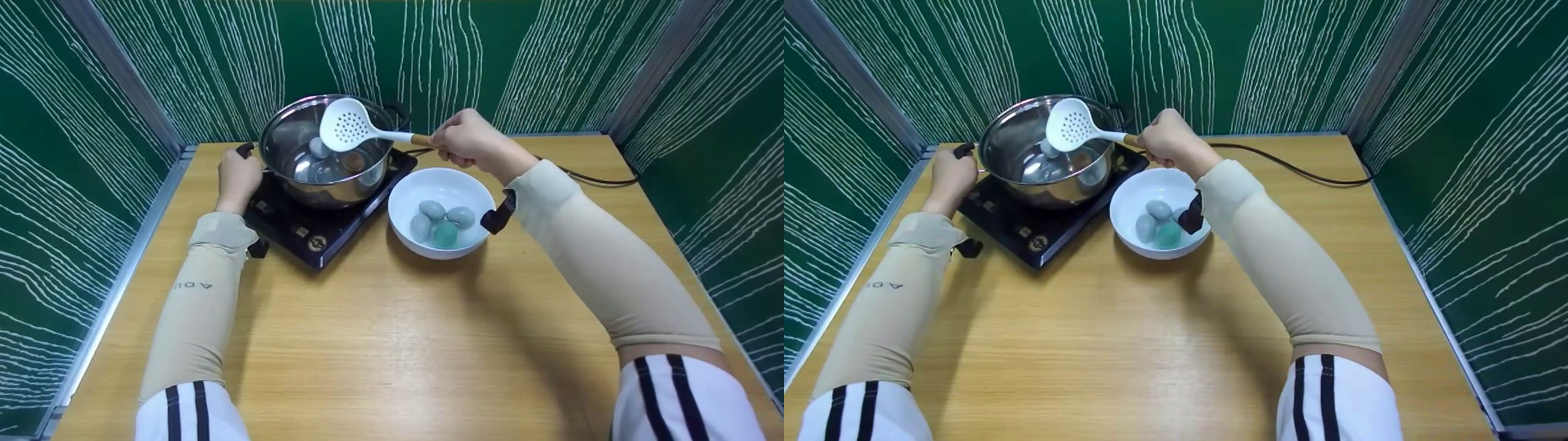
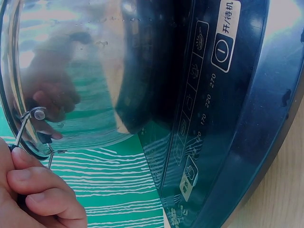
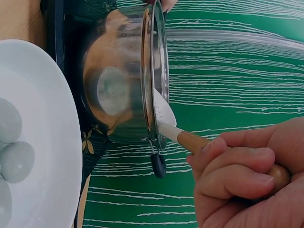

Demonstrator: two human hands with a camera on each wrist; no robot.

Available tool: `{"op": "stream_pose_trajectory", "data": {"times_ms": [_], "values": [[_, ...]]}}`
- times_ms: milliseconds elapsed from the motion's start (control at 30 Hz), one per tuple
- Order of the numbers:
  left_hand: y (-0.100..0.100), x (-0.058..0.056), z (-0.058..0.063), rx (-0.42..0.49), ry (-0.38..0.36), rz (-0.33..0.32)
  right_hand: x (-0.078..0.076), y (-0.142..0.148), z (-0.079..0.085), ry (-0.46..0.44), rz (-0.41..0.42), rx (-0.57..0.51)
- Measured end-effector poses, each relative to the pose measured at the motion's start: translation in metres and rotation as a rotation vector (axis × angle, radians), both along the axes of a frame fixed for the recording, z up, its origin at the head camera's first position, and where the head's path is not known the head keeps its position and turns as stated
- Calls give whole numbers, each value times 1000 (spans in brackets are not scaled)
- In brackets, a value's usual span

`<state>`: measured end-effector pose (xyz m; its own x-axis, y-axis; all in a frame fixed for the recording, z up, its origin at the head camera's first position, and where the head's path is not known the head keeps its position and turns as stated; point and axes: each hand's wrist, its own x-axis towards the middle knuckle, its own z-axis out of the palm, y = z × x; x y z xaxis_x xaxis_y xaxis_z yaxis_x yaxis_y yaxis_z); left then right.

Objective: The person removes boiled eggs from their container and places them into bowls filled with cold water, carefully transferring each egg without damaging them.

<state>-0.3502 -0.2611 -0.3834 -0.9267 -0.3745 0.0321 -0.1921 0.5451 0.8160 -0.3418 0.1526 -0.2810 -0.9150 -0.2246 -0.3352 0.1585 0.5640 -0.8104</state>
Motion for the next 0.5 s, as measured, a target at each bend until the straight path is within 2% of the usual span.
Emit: {"op": "stream_pose_trajectory", "data": {"times_ms": [167,367,500], "values": [[-2,-1,0,23,-11,-3,-2,-8,-5,4,-7,-6],[-2,-2,-1,-13,3,-19,-4,-19,-10,0,-15,-6],[-1,0,-1,-21,15,-12,-4,-26,-12,28,-7,32]]}}
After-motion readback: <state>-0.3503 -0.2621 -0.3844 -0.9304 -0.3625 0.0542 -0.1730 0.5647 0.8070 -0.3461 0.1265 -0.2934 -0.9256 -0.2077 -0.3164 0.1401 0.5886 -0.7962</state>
